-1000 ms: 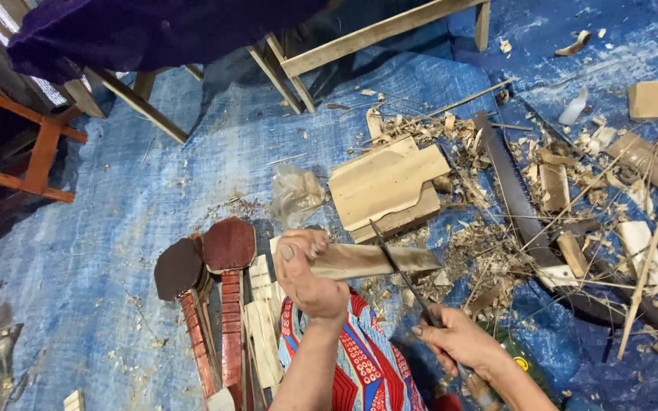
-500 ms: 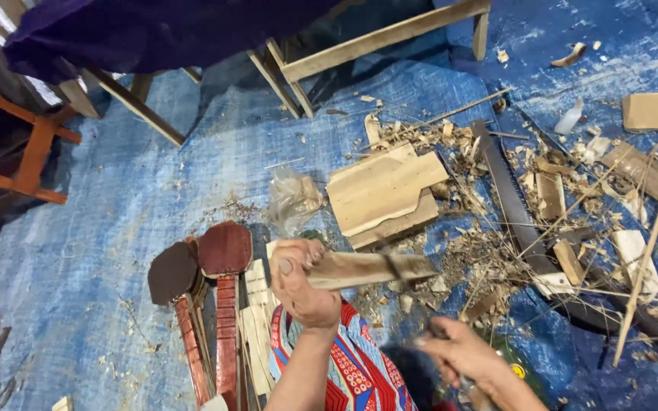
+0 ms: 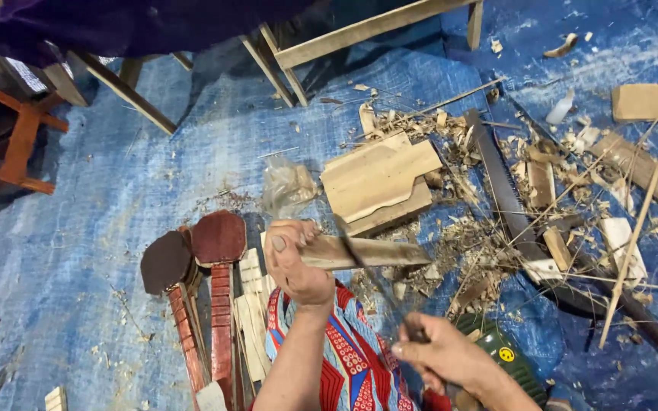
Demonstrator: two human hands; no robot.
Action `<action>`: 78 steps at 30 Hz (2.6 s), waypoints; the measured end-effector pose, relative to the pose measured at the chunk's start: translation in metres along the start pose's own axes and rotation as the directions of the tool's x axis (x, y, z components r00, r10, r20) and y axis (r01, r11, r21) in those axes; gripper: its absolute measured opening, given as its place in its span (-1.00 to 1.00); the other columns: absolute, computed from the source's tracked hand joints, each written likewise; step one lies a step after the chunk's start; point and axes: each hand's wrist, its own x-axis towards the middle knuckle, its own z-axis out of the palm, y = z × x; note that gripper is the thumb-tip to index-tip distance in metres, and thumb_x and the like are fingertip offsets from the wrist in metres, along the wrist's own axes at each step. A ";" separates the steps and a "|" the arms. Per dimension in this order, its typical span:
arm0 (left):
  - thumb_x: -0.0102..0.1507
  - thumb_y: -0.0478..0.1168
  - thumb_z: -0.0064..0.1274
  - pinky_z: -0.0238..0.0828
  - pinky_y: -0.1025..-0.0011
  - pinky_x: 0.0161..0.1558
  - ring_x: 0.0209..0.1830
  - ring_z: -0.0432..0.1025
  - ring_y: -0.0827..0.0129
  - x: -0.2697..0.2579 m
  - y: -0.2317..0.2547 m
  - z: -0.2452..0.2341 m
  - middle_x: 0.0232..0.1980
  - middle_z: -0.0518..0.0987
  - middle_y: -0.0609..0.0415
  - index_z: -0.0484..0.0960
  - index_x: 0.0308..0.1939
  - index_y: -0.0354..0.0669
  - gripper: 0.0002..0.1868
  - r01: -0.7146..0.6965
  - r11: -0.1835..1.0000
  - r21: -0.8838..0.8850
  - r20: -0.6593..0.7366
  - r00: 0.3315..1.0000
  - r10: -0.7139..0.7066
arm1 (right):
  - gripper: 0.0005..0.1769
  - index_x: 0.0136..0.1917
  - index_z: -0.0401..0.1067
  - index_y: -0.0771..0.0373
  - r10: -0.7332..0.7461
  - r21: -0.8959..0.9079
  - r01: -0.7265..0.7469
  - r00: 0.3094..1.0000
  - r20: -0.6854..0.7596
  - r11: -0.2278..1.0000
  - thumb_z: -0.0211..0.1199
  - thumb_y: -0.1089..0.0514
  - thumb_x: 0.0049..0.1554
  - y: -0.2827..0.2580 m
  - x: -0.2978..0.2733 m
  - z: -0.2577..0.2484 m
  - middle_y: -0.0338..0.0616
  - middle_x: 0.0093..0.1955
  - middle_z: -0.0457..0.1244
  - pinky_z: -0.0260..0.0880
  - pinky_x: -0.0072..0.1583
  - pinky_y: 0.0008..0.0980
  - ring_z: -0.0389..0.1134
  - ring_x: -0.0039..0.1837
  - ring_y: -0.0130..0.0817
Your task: Shape and cut wooden components for stringed instruments using a saw and a drawknife.
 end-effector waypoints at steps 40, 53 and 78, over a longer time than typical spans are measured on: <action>0.38 -0.04 -0.10 0.44 0.31 -0.15 -0.29 0.40 0.32 -0.001 -0.004 -0.008 -0.29 0.43 0.13 0.35 -0.08 -0.06 -0.79 0.136 0.991 -0.015 -0.005 0.991 -0.136 | -0.69 -0.19 0.26 0.37 -0.103 0.152 0.116 0.990 -0.095 0.982 0.33 0.25 0.29 0.023 0.040 -0.027 0.02 -0.47 0.16 0.22 -0.52 -0.28 0.11 -0.56 -0.28; 0.33 -0.06 -0.03 0.51 0.11 0.19 0.04 0.46 0.25 -0.030 0.015 0.028 -0.03 0.52 0.06 0.33 0.33 -0.18 -0.48 0.298 0.944 0.139 0.392 0.859 -0.329 | -0.59 0.17 0.32 0.47 -0.615 0.629 0.436 0.784 0.085 0.643 0.05 0.02 0.33 -0.012 -0.050 -0.043 -0.04 -0.39 0.11 -0.12 -0.59 -0.50 -0.09 -0.61 -0.56; 0.40 -0.10 0.11 0.53 0.36 -0.01 -0.03 0.56 0.26 -0.058 0.012 0.022 0.06 0.62 -0.02 0.58 0.18 -0.12 -0.68 0.284 0.959 0.007 0.921 0.372 -0.117 | 0.17 0.71 -0.05 -0.04 -0.645 0.327 0.605 0.764 0.019 0.726 0.43 0.40 -0.02 0.002 -0.097 -0.037 -0.03 -0.44 0.13 -0.03 -0.40 -0.36 0.16 -0.48 -0.31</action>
